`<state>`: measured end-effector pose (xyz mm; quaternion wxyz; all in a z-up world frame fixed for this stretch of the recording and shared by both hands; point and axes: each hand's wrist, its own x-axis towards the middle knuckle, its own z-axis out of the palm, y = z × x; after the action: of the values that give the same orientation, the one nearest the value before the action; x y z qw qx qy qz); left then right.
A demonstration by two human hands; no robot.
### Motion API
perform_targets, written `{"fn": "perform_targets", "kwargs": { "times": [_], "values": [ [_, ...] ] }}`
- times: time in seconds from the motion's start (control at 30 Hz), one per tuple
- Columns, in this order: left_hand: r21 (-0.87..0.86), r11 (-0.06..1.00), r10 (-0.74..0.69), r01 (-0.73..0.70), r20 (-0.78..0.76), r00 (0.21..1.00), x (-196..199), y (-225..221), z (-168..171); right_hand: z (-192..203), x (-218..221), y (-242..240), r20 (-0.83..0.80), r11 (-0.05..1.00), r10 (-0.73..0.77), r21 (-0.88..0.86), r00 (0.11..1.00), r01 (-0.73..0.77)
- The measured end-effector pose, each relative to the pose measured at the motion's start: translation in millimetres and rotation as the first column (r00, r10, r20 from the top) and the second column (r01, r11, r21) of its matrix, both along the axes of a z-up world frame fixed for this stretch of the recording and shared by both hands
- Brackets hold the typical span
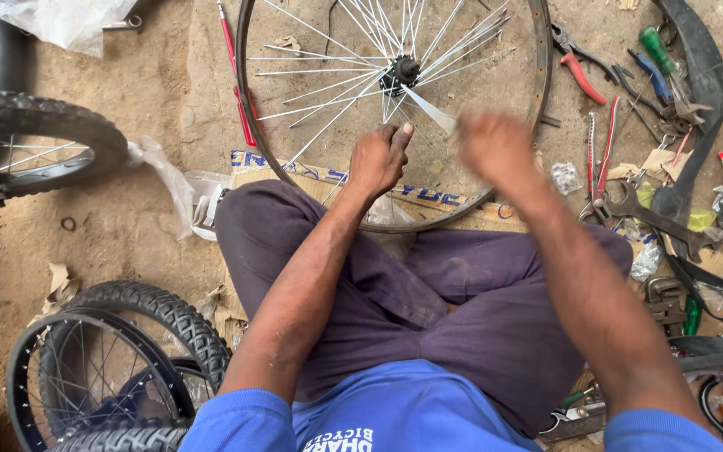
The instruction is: The person laces spokes into a bicycle rim by inserting individual spokes into the hub and threading them through the holes in the rim, securing them by hand.
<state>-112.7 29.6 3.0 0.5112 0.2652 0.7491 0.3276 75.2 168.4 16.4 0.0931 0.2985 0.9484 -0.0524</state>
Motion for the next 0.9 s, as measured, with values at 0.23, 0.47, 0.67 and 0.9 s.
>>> {"fn": "perform_targets", "kwargs": {
  "times": [0.23,0.47,0.67,0.9],
  "values": [
    [0.128,0.990,-0.006,0.066,-0.416,0.909,8.3,6.7,-23.7,-41.3,-46.5,-9.8,0.161,-0.047,-0.876,-0.967,0.455,0.252],
    [0.005,0.969,-0.219,0.245,-0.430,0.876,3.3,13.9,-29.7,-57.7,-105.9,25.9,0.445,-0.523,-0.840,-0.816,0.311,-0.246],
    [0.141,0.961,-0.172,0.238,-0.368,0.914,3.2,6.1,-29.4,-71.6,-92.7,15.3,0.382,-0.410,-0.912,-0.823,0.151,-0.392],
    [0.039,0.961,-0.248,0.273,-0.313,0.917,4.6,20.6,-23.7,-108.9,-81.1,13.8,0.492,-0.365,-0.871,-0.656,-0.007,-0.661]
  ]
}}
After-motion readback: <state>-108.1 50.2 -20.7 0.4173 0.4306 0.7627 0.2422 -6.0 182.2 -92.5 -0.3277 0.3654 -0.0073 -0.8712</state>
